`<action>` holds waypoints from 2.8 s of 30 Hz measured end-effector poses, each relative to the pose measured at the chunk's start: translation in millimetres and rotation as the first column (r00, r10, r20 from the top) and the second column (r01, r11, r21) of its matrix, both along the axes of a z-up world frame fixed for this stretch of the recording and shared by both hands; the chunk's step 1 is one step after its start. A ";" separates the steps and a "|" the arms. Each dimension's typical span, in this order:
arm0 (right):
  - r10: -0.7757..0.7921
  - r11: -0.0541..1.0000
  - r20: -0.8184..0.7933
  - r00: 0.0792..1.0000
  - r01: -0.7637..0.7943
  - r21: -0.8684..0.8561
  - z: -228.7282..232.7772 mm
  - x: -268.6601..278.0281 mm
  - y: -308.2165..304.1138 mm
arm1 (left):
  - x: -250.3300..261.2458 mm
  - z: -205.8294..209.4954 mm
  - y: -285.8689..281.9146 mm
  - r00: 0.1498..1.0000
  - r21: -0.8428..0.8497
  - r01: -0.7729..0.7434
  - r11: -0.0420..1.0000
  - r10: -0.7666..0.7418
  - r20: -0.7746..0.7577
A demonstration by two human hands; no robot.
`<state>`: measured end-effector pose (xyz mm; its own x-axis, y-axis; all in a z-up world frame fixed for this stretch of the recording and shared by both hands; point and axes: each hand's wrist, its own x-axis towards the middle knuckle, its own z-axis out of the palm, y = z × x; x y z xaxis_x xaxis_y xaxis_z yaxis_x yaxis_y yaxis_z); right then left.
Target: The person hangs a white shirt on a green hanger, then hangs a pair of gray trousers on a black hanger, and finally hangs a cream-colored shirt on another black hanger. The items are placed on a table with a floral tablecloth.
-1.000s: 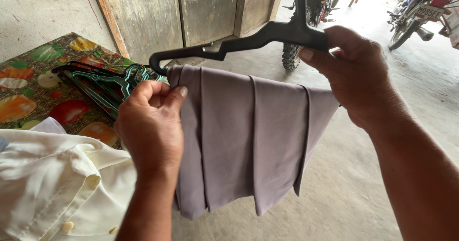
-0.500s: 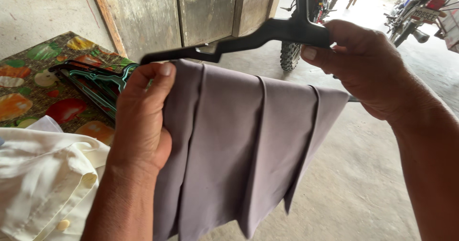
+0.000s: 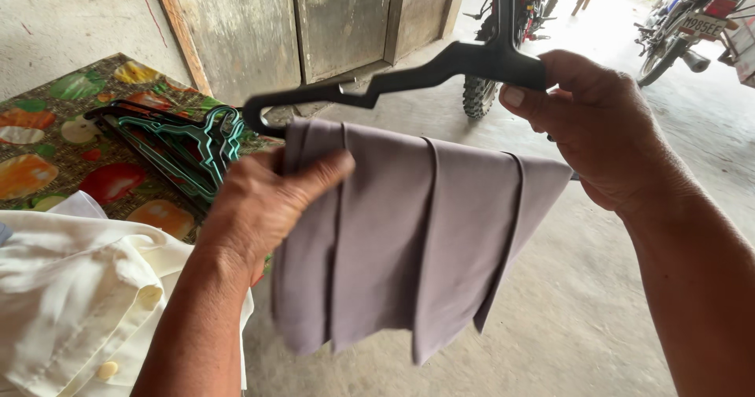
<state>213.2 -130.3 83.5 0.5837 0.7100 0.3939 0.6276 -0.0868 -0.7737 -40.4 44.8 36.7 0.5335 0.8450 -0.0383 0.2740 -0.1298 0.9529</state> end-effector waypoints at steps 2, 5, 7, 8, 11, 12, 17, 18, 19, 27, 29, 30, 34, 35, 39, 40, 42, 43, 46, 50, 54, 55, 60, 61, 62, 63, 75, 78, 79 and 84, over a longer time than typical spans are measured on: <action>0.009 1.000 -0.006 1.000 -0.009 0.002 0.7 -0.6 1.5 | 0.4 -4.8 3.2 0.987 -0.013 0.146 0.989 -0.146 -0.063; -0.035 0.994 0.030 0.999 0.038 -0.103 8.2 4.4 0.1 | -1.4 -16.8 5.2 0.958 -0.086 0.185 0.979 -0.160 0.240; -0.029 0.988 0.028 0.999 0.033 -0.151 14.1 8.8 -1.4 | 3.9 -22.9 8.0 0.891 -0.235 0.219 0.947 -0.095 0.444; 0.001 0.989 0.004 1.000 -0.001 -0.147 17.0 9.9 -2.8 | 5.7 -25.3 9.9 0.844 -0.305 0.244 0.921 -0.048 0.533; 0.115 0.983 -0.023 0.993 -0.117 -0.140 18.8 8.7 1.2 | 8.6 -25.4 20.1 0.860 -0.422 0.245 0.873 0.006 0.511; 0.153 0.978 -0.032 0.988 -0.156 -0.138 16.4 7.3 2.6 | 10.0 -24.3 23.6 0.887 -0.413 0.239 0.879 -0.024 0.461; 0.112 0.979 -0.168 0.979 -0.138 -0.150 0.9 -5.5 12.7 | 5.7 -21.4 32.0 0.980 -0.251 0.083 0.964 -0.033 0.195; 0.124 0.977 -0.181 0.976 -0.152 -0.151 -0.1 -6.1 13.8 | 6.1 -21.8 31.6 0.972 -0.289 0.140 0.947 -0.077 0.222; 0.128 0.974 -0.186 0.974 -0.158 -0.159 -0.4 -6.3 14.4 | 6.4 -23.5 30.0 0.962 -0.326 0.198 0.924 -0.118 0.248; 0.047 0.975 -0.193 0.980 -0.087 -0.206 2.8 -15.1 24.2 | 5.7 -34.3 34.7 0.912 -0.187 0.119 0.975 -0.033 0.409; 0.062 0.975 -0.170 0.983 -0.096 -0.201 4.7 -16.7 23.9 | 2.1 -37.1 34.9 0.923 -0.093 0.038 0.995 0.001 0.385; 0.070 0.975 -0.157 0.985 -0.100 -0.196 6.9 -16.9 23.3 | 1.3 -36.5 35.2 0.920 -0.142 0.044 0.989 0.015 0.392; 0.097 0.974 -0.138 0.986 -0.123 -0.189 11.1 -16.5 20.0 | 1.2 -31.8 34.6 0.952 -0.238 0.032 0.971 0.043 0.304; 0.079 0.974 -0.144 0.987 -0.107 -0.198 10.7 -16.8 19.1 | 0.3 -31.9 35.0 0.966 -0.240 0.016 0.971 0.047 0.254; 0.072 0.973 -0.167 0.983 -0.106 -0.204 6.8 -18.3 16.8 | -4.4 -34.2 37.0 0.982 -0.121 0.040 0.992 -0.017 0.188; 0.079 0.975 -0.169 0.982 -0.112 -0.193 6.0 -17.9 15.9 | -5.5 -34.7 38.1 0.994 -0.008 0.022 1.000 -0.021 0.109; 0.097 0.976 -0.176 0.980 -0.128 -0.176 4.4 -17.0 13.6 | -7.7 -37.3 37.6 0.991 0.105 0.084 0.991 -0.095 0.095; 0.093 0.976 -0.165 0.982 -0.123 -0.182 4.5 -16.1 12.8 | -9.5 -38.0 37.1 0.972 0.111 0.158 0.981 -0.174 0.161; 0.096 0.974 -0.120 0.988 -0.119 -0.195 10.4 -11.4 11.0 | -9.7 -38.0 31.6 0.907 0.046 0.336 0.941 -0.337 0.254; 0.128 0.974 -0.045 0.991 -0.134 -0.180 14.7 -7.8 6.8 | -10.0 -38.3 20.1 0.814 -0.098 0.536 0.838 -0.483 0.323; 0.094 0.984 -0.041 0.995 -0.099 -0.148 13.3 -6.5 4.5 | -5.8 -43.5 11.0 0.934 -0.098 0.350 0.931 -0.355 -0.037; 0.107 0.983 -0.027 0.994 -0.110 -0.147 12.1 -5.7 2.9 | -4.1 -45.5 9.3 0.928 -0.038 0.360 0.932 -0.362 -0.087; 0.098 0.987 -0.019 0.995 -0.100 -0.125 8.2 -3.1 -4.0 | -3.4 -57.0 -3.5 0.912 -0.219 0.411 0.885 -0.402 0.086; 0.080 0.989 -0.018 0.997 -0.082 -0.121 8.8 -2.6 -5.5 | -5.1 -58.7 -6.5 0.884 -0.243 0.467 0.850 -0.451 0.120; 0.063 0.991 -0.016 0.998 -0.064 -0.117 9.8 -1.9 -7.1 | -5.8 -59.6 -8.1 0.853 -0.265 0.521 0.811 -0.498 0.155; 0.046 0.992 -0.016 0.999 -0.047 -0.115 10.2 -1.5 -8.6 | -5.9 -60.8 -9.1 0.882 -0.282 0.469 0.837 -0.460 0.102; 0.112 0.994 -0.062 0.992 -0.113 -0.010 12.9 0.0 -14.6 | -13.2 -102.7 -5.3 0.972 -0.224 0.193 0.955 -0.218 -0.093; 0.146 0.989 -0.064 0.987 -0.146 0.006 10.8 -2.5 -5.8 | -12.3 -113.1 1.4 0.984 -0.168 0.107 0.980 -0.128 -0.120; 0.141 0.990 -0.078 0.987 -0.141 -0.004 10.8 -3.8 -3.7 | -15.1 -114.1 2.4 0.988 -0.196 0.117 0.973 -0.134 -0.075; 0.132 0.989 -0.137 0.982 -0.139 -0.042 4.5 -12.8 10.4 | -40.0 -95.9 2.8 0.971 -0.253 0.229 0.940 -0.202 0.128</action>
